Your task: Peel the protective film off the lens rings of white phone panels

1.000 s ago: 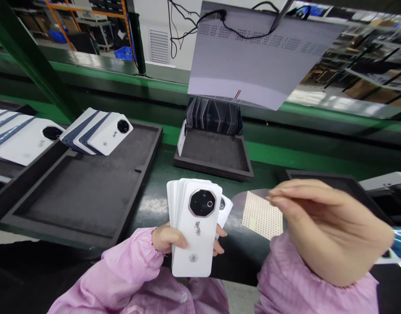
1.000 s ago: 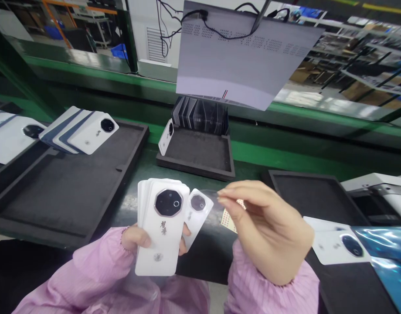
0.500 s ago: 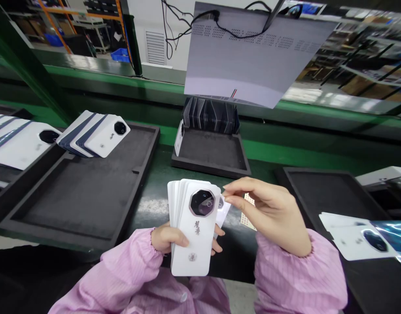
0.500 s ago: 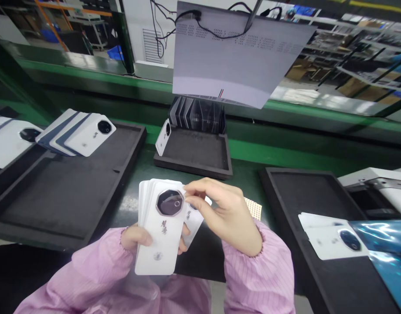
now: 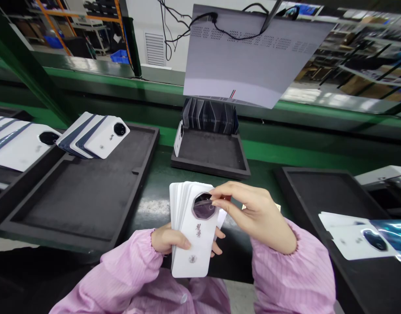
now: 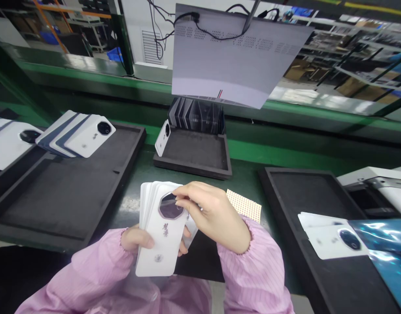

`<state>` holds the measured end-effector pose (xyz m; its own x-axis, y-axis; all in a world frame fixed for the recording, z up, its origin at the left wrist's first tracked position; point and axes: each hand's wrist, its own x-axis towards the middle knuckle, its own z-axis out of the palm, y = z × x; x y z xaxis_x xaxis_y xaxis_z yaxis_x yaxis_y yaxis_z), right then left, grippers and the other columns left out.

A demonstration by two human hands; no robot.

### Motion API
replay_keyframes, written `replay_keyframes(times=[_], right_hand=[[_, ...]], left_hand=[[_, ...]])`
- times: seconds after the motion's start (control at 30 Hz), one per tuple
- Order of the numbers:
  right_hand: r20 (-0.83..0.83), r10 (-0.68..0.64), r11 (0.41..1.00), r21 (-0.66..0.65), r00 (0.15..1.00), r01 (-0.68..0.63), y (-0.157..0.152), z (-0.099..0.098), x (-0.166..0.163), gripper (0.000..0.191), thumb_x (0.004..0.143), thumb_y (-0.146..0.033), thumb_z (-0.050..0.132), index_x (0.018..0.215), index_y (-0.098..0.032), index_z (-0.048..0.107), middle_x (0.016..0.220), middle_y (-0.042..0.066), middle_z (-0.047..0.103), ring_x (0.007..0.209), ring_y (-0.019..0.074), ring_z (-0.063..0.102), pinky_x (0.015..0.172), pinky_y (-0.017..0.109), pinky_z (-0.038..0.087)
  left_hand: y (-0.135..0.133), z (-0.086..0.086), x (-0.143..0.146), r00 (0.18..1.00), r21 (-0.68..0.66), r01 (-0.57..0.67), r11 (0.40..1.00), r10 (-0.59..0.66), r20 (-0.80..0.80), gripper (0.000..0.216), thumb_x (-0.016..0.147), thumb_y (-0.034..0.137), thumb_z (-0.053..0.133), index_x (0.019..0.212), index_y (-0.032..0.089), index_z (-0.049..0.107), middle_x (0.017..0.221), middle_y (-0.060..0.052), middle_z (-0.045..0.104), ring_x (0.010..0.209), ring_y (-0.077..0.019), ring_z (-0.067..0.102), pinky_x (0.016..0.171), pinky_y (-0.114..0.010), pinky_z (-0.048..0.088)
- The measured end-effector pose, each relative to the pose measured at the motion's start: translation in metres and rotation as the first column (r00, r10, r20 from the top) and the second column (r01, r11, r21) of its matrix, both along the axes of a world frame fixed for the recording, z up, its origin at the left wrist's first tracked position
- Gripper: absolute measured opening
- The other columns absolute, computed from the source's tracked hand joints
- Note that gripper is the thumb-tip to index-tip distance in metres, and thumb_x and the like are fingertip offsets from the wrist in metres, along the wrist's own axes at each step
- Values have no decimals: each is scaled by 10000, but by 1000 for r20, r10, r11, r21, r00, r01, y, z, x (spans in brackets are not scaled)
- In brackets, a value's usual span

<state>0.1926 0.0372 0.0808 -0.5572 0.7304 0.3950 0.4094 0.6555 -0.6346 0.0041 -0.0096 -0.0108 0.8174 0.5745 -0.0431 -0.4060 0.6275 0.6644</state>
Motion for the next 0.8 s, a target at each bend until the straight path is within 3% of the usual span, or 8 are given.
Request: replay_keyframes(times=[0.27, 0.53, 0.8], right_hand=[[27, 17, 997, 77, 999, -19, -1, -1, -1, 126, 839, -98, 532, 918, -173, 596, 826, 26, 666, 749, 123, 613, 677, 245, 500], [-62, -79, 997, 18, 995, 80, -4, 5, 6, 146, 828, -112, 549, 931, -206, 594, 766, 2, 651, 704, 127, 615, 636, 249, 509], [-3, -5, 999, -32, 1000, 4, -2, 2, 7, 184, 835, -126, 552, 1001, -201, 576, 802, -6, 663, 737, 116, 624, 680, 232, 507]], left_hand=[[0, 2, 1, 1000, -29, -10, 1000, 9, -8, 642, 544, 194, 545, 1173, 65, 548, 1022, -162, 660, 925, -287, 600, 842, -431, 424], [0, 2, 0, 1000, -50, 0, 999, 1, 22, 665, 525, 179, 504, 1176, 52, 543, 1010, -162, 663, 932, -292, 598, 844, -430, 413], [-1, 0, 1, 1000, -53, -3, 999, 4, 7, 660, 534, 196, 522, 1180, 59, 539, 1026, -177, 658, 928, -297, 597, 843, -444, 408]])
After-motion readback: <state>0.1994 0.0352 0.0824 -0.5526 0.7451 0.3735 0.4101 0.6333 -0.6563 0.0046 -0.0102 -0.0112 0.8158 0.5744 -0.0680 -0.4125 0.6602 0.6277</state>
